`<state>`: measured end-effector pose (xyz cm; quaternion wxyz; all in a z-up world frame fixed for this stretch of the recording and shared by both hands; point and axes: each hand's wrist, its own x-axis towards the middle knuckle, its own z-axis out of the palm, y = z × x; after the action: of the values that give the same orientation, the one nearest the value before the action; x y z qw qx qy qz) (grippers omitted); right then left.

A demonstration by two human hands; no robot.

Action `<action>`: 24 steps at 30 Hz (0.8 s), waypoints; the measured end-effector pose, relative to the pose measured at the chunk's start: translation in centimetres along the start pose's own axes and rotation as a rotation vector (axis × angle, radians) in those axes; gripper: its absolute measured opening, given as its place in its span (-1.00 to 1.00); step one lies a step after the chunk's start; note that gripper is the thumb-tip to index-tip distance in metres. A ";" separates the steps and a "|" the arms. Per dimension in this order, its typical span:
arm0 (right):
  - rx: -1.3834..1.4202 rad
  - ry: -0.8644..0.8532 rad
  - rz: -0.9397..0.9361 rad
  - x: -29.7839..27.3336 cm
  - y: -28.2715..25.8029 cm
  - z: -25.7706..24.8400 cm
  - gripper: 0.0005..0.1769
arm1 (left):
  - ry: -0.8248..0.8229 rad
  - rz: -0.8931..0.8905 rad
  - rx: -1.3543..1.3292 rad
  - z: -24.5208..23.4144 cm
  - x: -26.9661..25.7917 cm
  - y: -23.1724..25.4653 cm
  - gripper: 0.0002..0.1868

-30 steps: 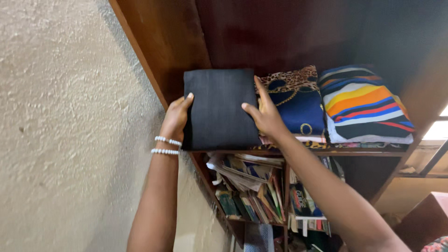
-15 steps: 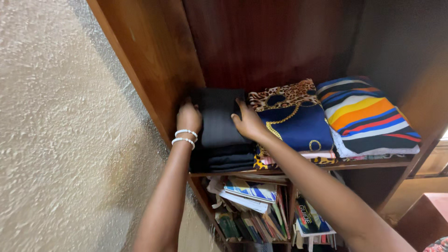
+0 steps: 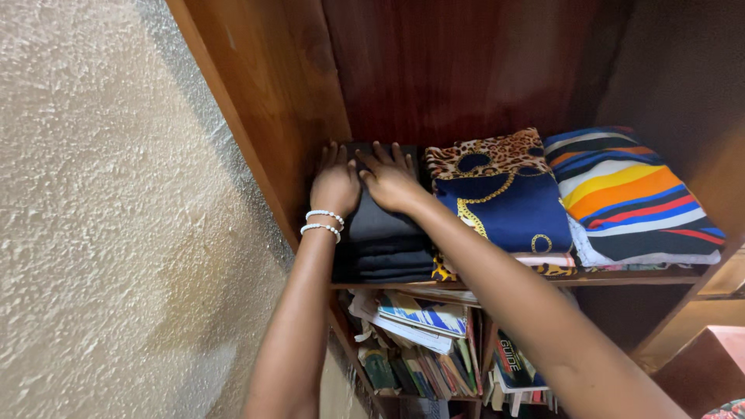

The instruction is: The person picks up several garments from a bed, folds them by hand, and places them on a shelf.

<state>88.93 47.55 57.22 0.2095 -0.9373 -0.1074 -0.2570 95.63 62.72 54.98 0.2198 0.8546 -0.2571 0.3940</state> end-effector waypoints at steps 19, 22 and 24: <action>0.004 0.018 0.232 -0.7 0.8 3.5 -0.18 | -0.101 -0.133 -0.241 6.1 -0.4 -4.8 -0.49; 0.006 0.010 0.177 -3.3 0.6 2.4 -0.16 | 0.049 -0.024 -0.203 4.7 -0.9 -3.9 -0.52; 0.107 -0.017 0.119 -5.3 0.6 1.8 -0.12 | 0.137 0.034 -0.086 3.4 -0.8 -2.7 -0.59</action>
<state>85.45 47.29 52.85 0.2730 -0.9317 -0.0670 -0.2299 98.76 63.04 51.81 0.2669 0.8109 -0.2725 0.4437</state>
